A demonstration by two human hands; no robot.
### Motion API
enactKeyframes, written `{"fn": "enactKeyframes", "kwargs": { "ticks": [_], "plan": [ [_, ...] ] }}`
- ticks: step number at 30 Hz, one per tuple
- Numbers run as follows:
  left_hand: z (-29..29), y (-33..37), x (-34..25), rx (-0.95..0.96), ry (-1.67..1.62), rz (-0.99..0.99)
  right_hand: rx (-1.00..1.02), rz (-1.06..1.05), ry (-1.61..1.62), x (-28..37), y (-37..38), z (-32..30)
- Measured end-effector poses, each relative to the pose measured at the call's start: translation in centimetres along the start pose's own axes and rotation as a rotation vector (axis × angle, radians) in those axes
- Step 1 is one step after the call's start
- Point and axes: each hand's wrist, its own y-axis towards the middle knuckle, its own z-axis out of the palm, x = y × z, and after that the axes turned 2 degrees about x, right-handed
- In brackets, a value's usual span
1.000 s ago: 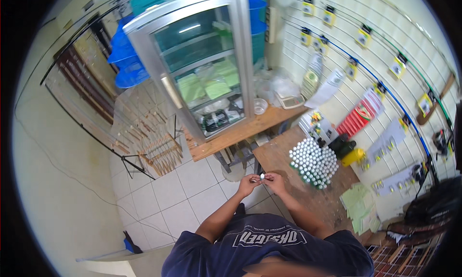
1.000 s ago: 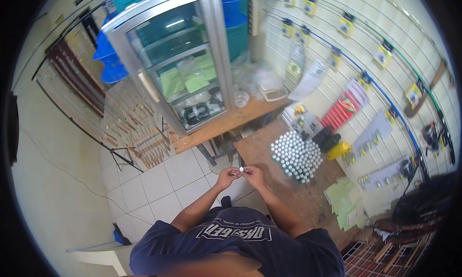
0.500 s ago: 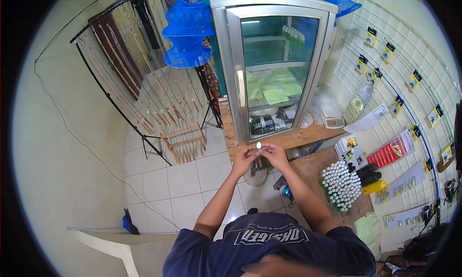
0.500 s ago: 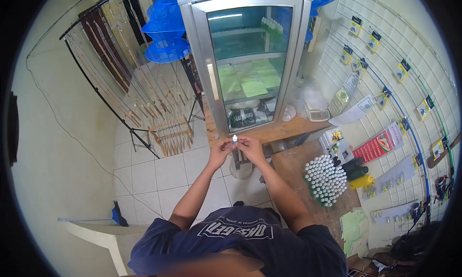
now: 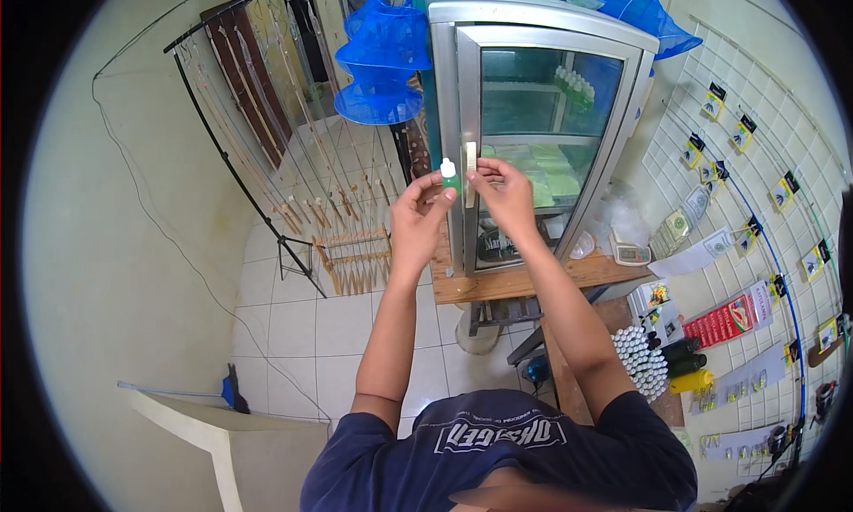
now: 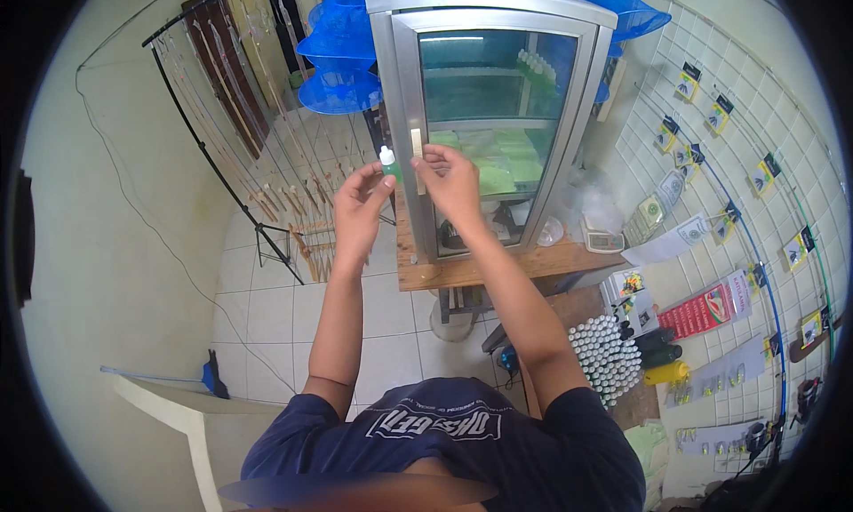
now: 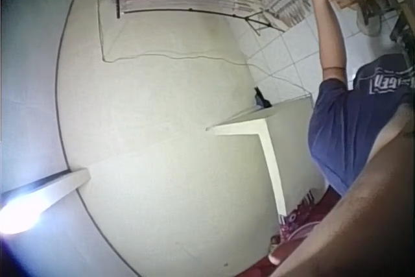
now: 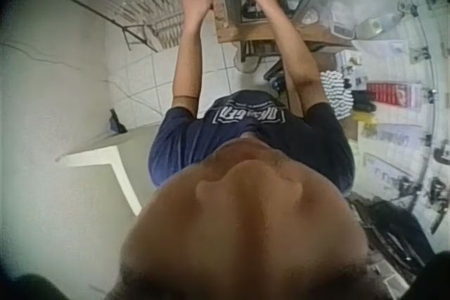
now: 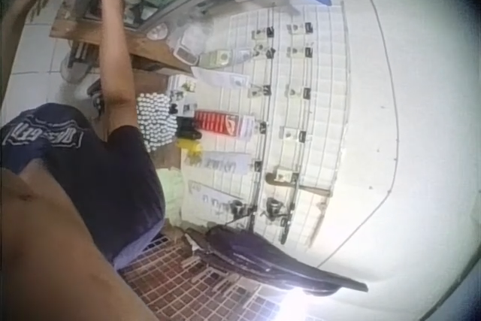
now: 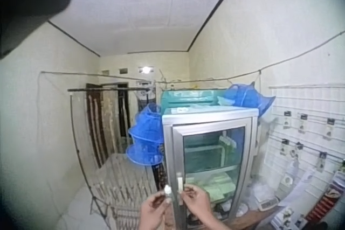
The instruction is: Organizing and placing small essence bottles into a display case in a fishing shop.
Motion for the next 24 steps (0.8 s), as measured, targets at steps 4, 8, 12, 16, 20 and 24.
{"fn": "enactKeyframes", "kwargs": {
  "ticks": [4,8,12,16,20,24],
  "plan": [
    [0.4,1.3,1.5,-0.048,0.035,0.001,0.019,0.010,-0.084,-1.3,0.5,1.0],
    [0.6,2.0,4.4,-0.031,0.029,-0.015,0.056,-0.058,-0.093,-1.5,0.3,1.0],
    [1.0,2.0,4.9,-0.056,0.003,-0.025,0.090,-0.023,-0.071,-1.3,-0.2,0.5],
    [1.0,2.3,6.1,-0.040,-0.011,-0.023,0.104,0.005,0.008,0.2,-2.6,-1.0],
    [1.2,1.3,5.1,-0.031,-0.062,-0.099,0.284,0.118,0.203,1.5,-6.7,-5.8],
    [0.5,0.6,7.0,-0.070,-0.012,-0.060,0.371,0.203,0.366,4.2,-11.7,-14.1]
  ]
}}
